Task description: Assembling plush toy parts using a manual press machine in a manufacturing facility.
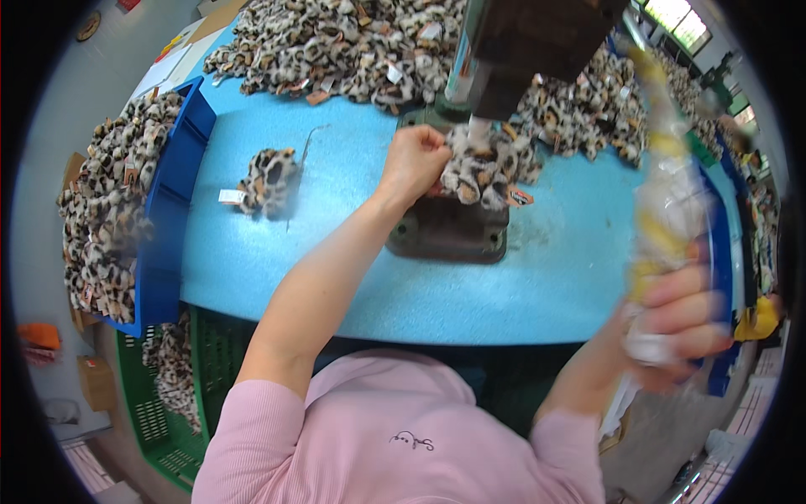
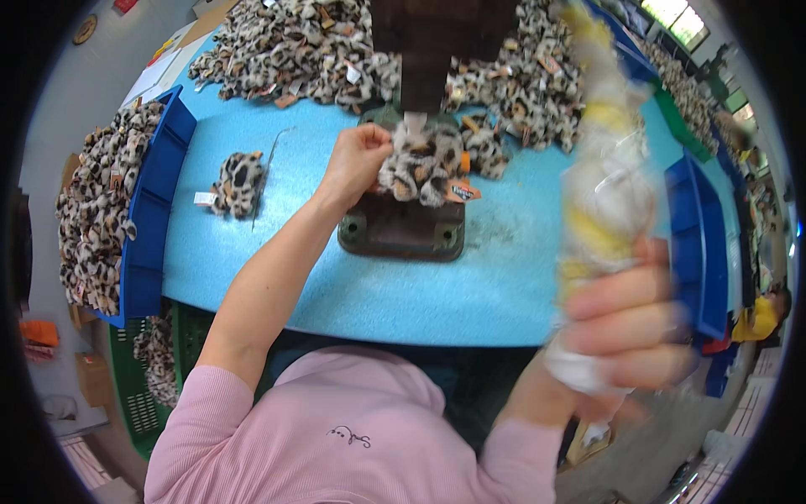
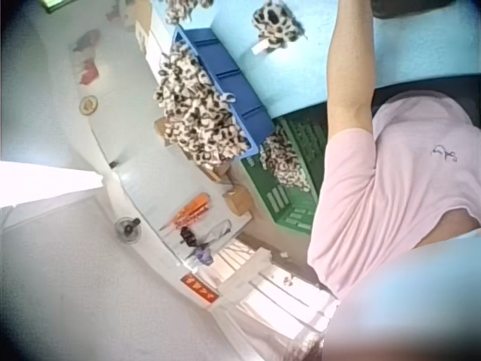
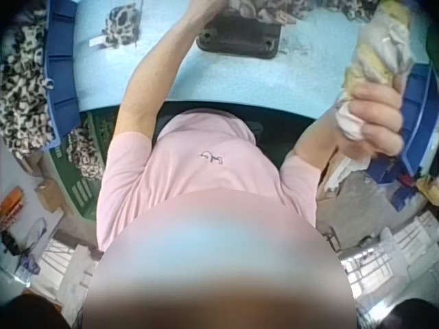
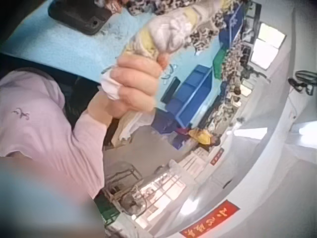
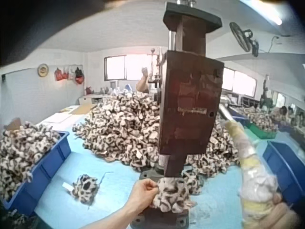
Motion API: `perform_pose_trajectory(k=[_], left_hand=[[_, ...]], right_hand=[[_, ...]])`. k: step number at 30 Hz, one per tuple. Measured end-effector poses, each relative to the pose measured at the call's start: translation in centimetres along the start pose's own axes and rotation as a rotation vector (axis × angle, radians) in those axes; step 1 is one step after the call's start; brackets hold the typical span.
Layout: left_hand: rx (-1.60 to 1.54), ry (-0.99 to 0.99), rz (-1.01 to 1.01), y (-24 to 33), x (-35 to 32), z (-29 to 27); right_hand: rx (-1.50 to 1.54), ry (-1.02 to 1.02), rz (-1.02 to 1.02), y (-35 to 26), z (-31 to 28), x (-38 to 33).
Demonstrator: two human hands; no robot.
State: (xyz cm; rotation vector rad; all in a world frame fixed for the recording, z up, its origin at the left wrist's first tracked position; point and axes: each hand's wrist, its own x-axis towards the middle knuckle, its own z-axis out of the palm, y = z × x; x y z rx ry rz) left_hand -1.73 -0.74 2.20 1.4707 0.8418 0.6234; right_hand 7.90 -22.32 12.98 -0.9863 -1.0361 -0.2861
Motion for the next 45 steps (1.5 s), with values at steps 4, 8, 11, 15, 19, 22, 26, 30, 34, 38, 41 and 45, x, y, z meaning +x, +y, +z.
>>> perform_pose_trajectory(k=[4,8,11,15,19,22,26,30,34,38,41,45], left_hand=[[-0.166,-0.163,0.000,1.2,-1.1,0.8],[-0.265,-0.152,-0.054,3.1,-3.7,0.5],[-0.176,-0.139,0.245,3.5,-4.0,1.6],[-0.204,-0.130,0.548,6.7,-8.5,-3.4],[0.122,0.053,0.357,4.2,-7.4,-11.5],[0.992,0.207,0.263,-0.1,-6.3,-18.4],[1.284,0.410,0.580,1.5,-7.6,-15.3],[0.800,0.026,0.764,3.3,-8.5,-9.1],[0.329,-0.352,0.379,2.3,-9.8,-3.5],[-0.231,-0.536,0.023,1.4,-8.9,1.3],[-0.338,-0.299,0.225,1.8,-8.7,2.9],[0.364,0.051,0.956,3.2,-10.3,0.6]], right_hand=[[0.676,-0.067,0.144,-3.0,-4.3,-0.1],[-0.199,-0.239,0.741,9.0,-0.1,-2.3],[-0.111,-0.234,0.625,8.8,6.4,-5.0],[0.303,-0.385,0.607,1.0,7.5,-3.5],[-0.164,-0.292,0.665,12.5,-0.3,-1.4],[-0.607,-0.507,0.407,19.2,-5.0,-2.8],[-0.620,-0.586,0.512,21.0,-3.9,-4.9],[-0.527,-0.548,0.673,20.1,-5.5,-4.3],[0.470,-0.243,0.912,12.7,-5.1,-3.5],[0.858,-0.256,0.947,10.2,-5.3,-6.2],[0.858,-0.243,1.021,7.7,-4.2,-6.9],[0.706,-0.356,1.028,7.0,-2.7,-7.7]])
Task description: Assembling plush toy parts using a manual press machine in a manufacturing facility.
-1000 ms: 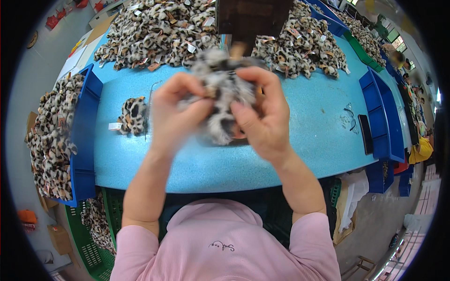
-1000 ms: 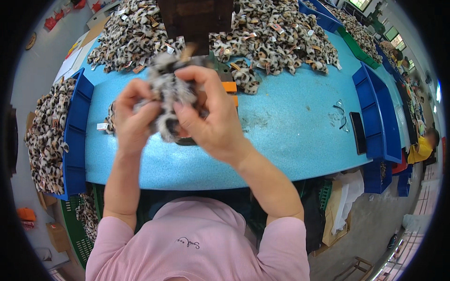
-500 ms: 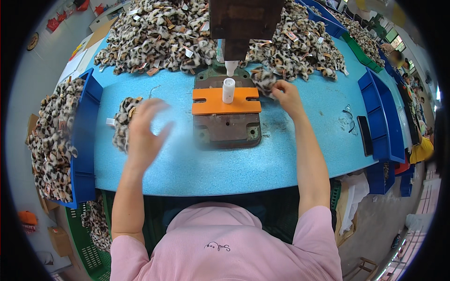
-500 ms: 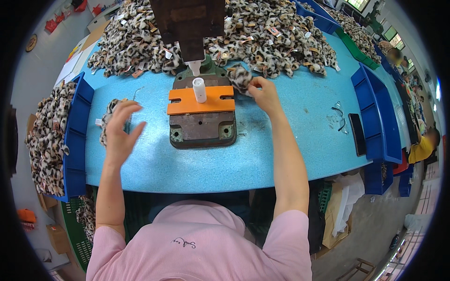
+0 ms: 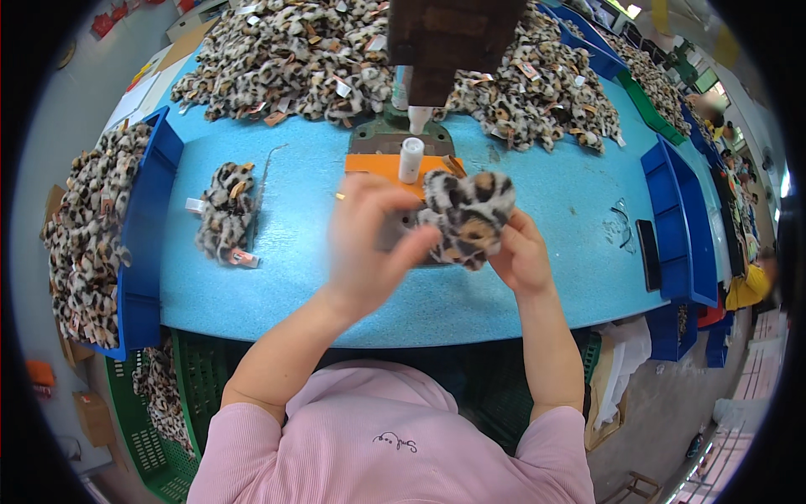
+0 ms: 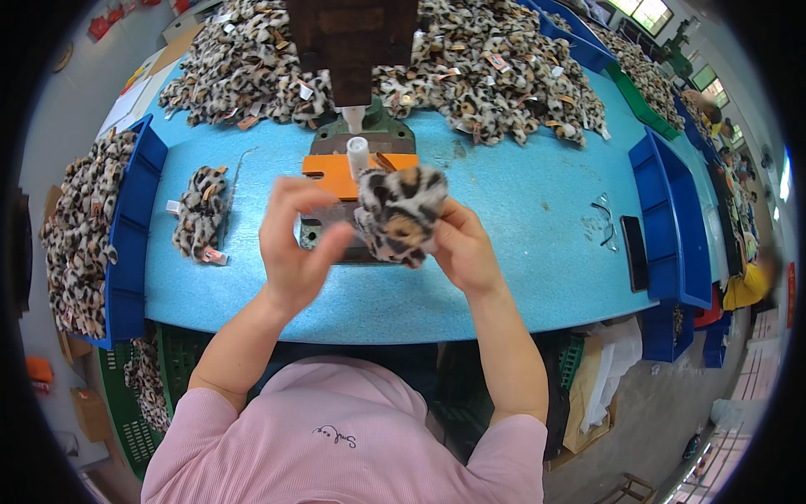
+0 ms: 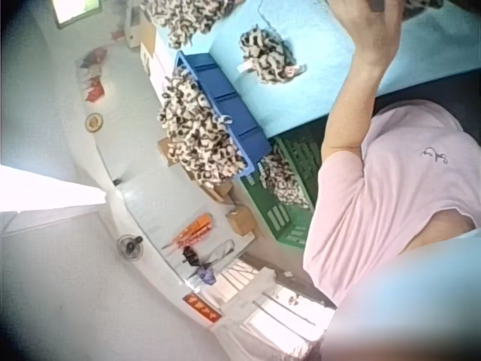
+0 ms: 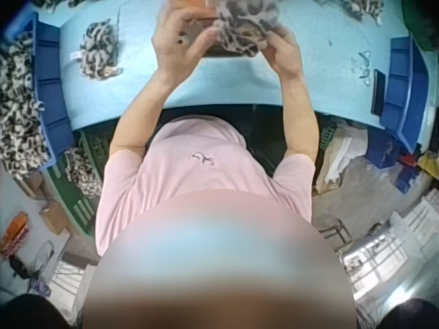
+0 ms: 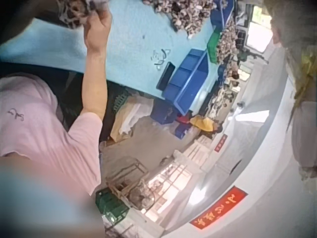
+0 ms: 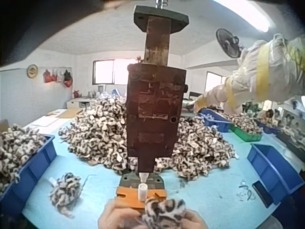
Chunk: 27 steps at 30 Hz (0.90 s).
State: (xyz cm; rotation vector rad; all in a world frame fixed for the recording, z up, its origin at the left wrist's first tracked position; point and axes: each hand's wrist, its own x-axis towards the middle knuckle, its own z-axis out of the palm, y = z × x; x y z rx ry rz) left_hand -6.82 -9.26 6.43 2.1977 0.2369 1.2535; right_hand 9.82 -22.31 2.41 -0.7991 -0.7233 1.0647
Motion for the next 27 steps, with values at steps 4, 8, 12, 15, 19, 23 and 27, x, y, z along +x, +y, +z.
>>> perform_pose_trajectory(k=[4,8,12,15,19,23,27], left_hand=[[-0.156,-0.182,-0.327,1.6,-0.2,0.4],[-0.761,-0.096,-0.776,-1.1,-1.4,-0.9],[-0.944,-0.111,-0.768,-0.7,-1.1,-1.4],[-0.735,-0.272,-0.732,-0.8,-1.1,-2.0],[-0.735,-0.262,-0.690,-1.2,-1.6,-1.8],[-0.689,-0.197,-0.706,-1.7,-2.0,-1.9],[-0.551,-0.204,-0.583,-2.2,-1.5,-1.6]], right_hand=[[-1.087,-0.090,-0.384,-0.2,5.7,0.5],[-0.807,-0.003,-0.342,-1.3,6.8,1.0],[-0.616,0.065,0.019,-2.2,2.8,3.3],[-0.373,-0.042,0.194,0.6,4.8,2.9],[-0.198,-0.065,0.167,1.8,5.7,3.0],[0.048,0.041,0.394,2.7,5.3,2.9],[-0.038,0.008,0.356,2.9,6.3,2.5]])
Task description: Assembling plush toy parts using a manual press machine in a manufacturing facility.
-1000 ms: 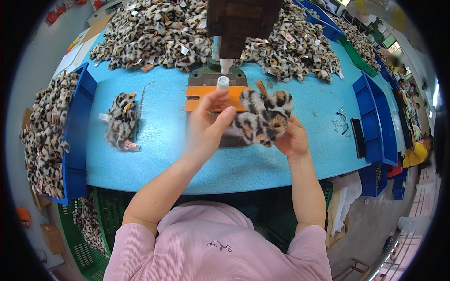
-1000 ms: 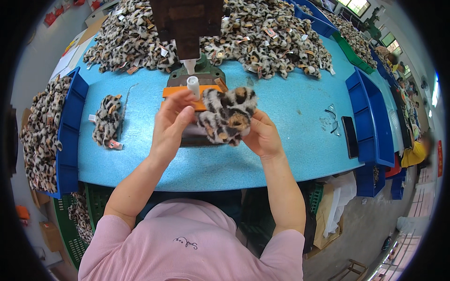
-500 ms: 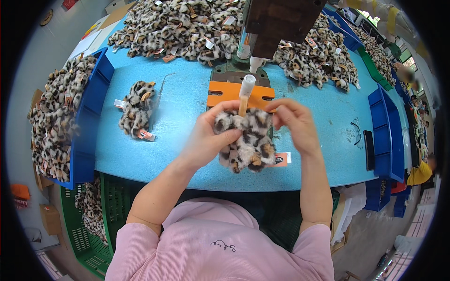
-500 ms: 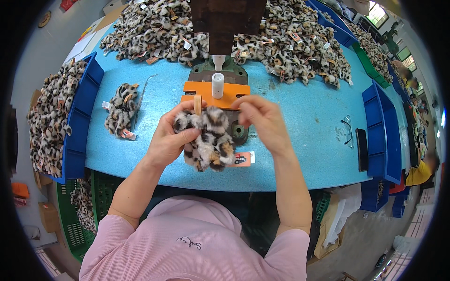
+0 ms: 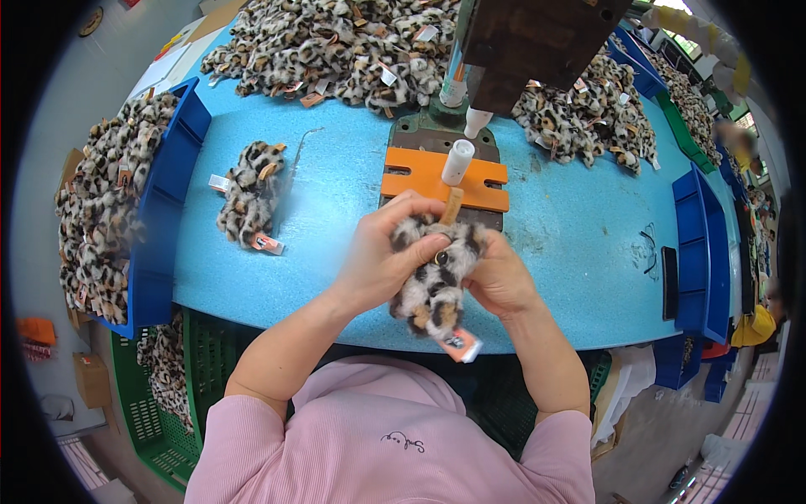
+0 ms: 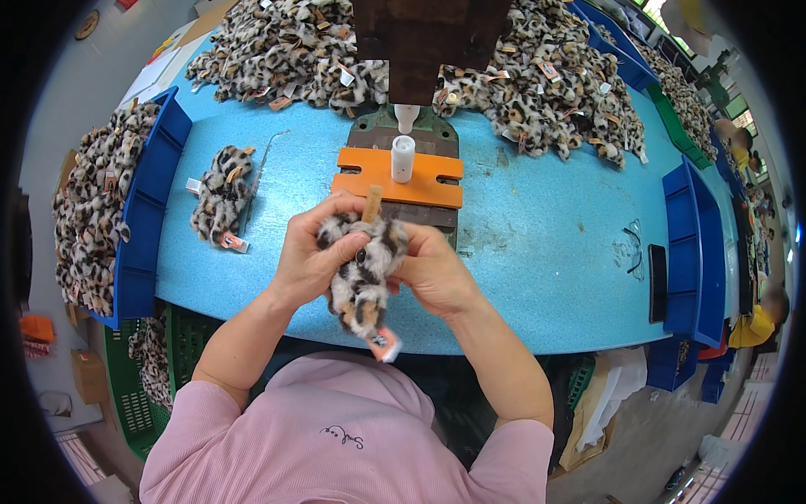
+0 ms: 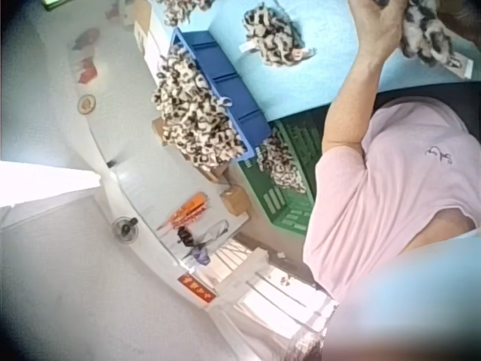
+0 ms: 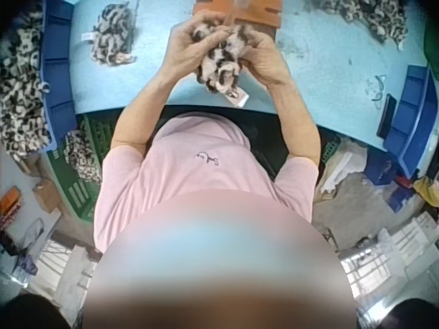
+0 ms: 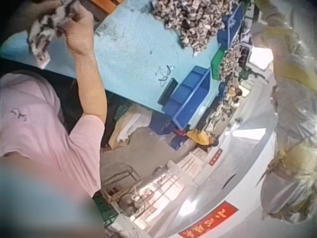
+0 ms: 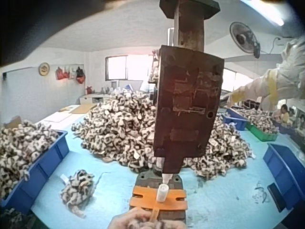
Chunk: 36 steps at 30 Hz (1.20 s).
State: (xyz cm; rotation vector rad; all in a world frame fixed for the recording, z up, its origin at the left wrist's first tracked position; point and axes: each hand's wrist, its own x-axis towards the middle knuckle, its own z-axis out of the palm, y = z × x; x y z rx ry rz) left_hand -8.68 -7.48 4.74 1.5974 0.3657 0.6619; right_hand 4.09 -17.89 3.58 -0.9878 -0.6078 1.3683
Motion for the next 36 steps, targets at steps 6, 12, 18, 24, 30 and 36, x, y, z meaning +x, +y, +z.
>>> perform_pose_trajectory(k=[6,12,18,24,30,36], left_hand=[[-0.565,-0.215,-0.455,-2.2,1.7,-1.3],[-0.840,-0.135,-0.224,-4.9,5.3,-1.8],[-0.643,0.137,-0.364,-3.6,9.4,-1.4],[-0.354,-0.014,-0.378,-3.6,12.3,-2.4],[-0.307,-0.071,-0.488,-1.7,10.4,-1.6],[0.193,0.129,0.096,-3.3,8.2,1.6]], right_hand=[[0.095,-0.004,0.005,-1.4,-2.7,1.2],[-0.287,0.169,-0.448,-2.3,-4.1,4.0],[-0.739,0.387,-0.800,-3.4,-5.3,8.5],[-0.787,0.295,-0.508,-2.2,-6.2,8.0],[-0.886,0.332,-0.505,-2.3,-5.7,7.8],[-1.073,0.398,-0.564,-2.2,-5.0,7.2]])
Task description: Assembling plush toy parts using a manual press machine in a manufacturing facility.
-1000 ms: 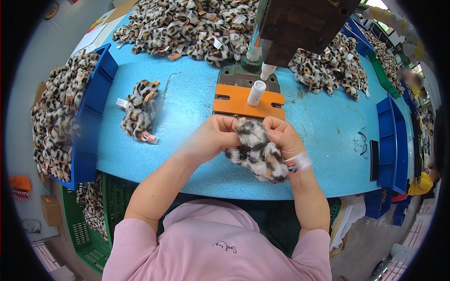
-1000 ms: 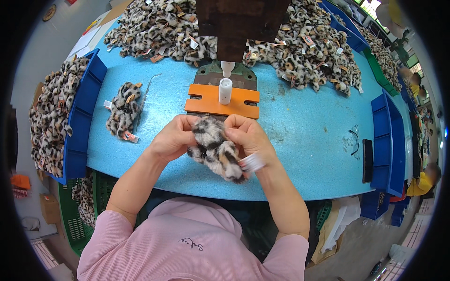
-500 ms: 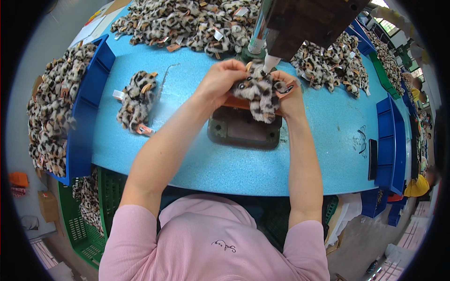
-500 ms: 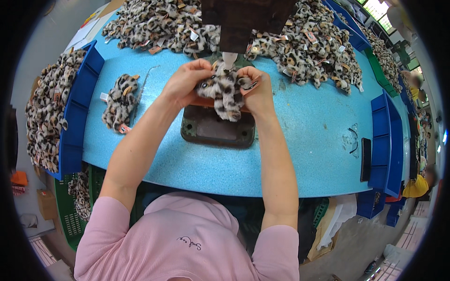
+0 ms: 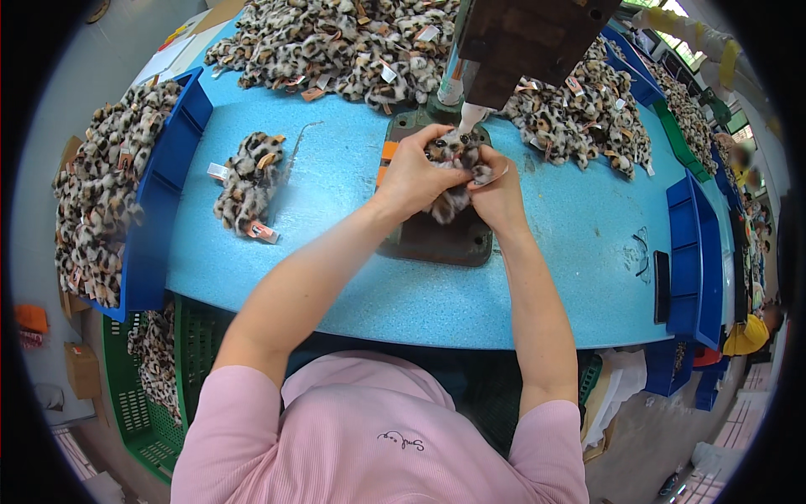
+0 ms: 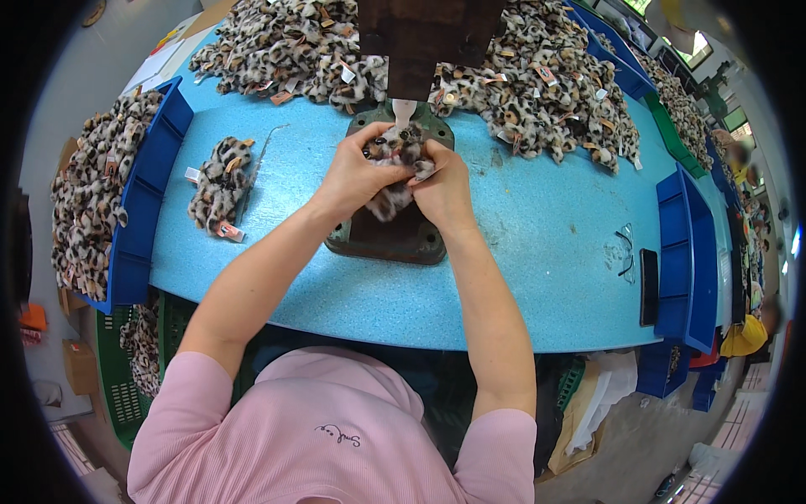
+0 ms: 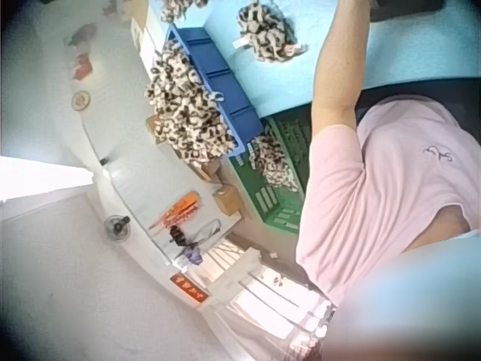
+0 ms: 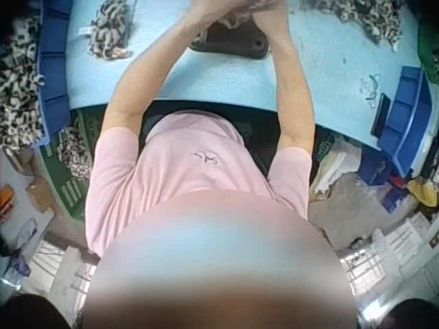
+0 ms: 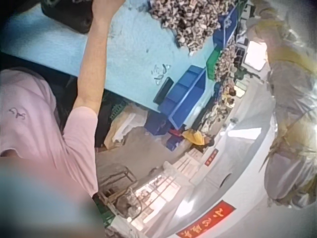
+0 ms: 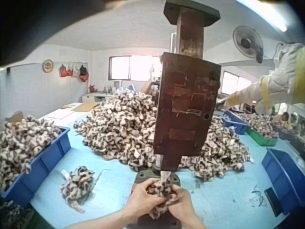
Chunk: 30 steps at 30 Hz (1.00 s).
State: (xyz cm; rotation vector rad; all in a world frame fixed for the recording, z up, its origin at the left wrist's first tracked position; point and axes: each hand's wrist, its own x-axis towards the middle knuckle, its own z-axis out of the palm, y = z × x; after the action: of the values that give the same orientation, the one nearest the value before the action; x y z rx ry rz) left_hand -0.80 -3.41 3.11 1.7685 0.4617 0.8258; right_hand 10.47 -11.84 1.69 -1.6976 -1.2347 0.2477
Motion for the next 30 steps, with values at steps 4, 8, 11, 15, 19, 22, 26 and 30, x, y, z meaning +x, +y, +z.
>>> perform_pose_trajectory(k=[4,8,11,15,19,22,26,30], left_hand=[[0.013,-0.250,-0.250,0.4,1.9,-2.3],[0.096,-0.278,-0.149,0.2,1.6,-2.6],[0.083,-0.241,-0.182,0.1,1.1,-2.2],[-0.189,-0.196,-0.223,1.2,0.5,-2.7],[0.075,-0.192,-0.204,0.3,1.0,-1.7],[0.111,-0.142,-0.143,-0.6,1.3,-1.3],[0.143,-0.147,-0.143,-0.6,1.5,-1.3],[0.205,-0.183,-0.152,-0.2,1.5,-1.5]], right_hand=[[0.558,-0.108,0.373,0.8,-3.2,0.4],[0.697,-0.054,0.466,-0.3,-2.8,1.1],[0.670,-0.125,0.496,-0.2,-1.5,1.7],[0.723,-0.099,0.423,0.7,-1.2,2.1],[0.381,-0.077,0.310,0.1,-1.1,2.5],[0.195,-0.044,0.286,0.4,-1.1,2.3],[0.683,0.189,0.118,-0.4,-0.2,0.6],[0.566,0.195,-0.028,-0.5,0.5,1.1]])
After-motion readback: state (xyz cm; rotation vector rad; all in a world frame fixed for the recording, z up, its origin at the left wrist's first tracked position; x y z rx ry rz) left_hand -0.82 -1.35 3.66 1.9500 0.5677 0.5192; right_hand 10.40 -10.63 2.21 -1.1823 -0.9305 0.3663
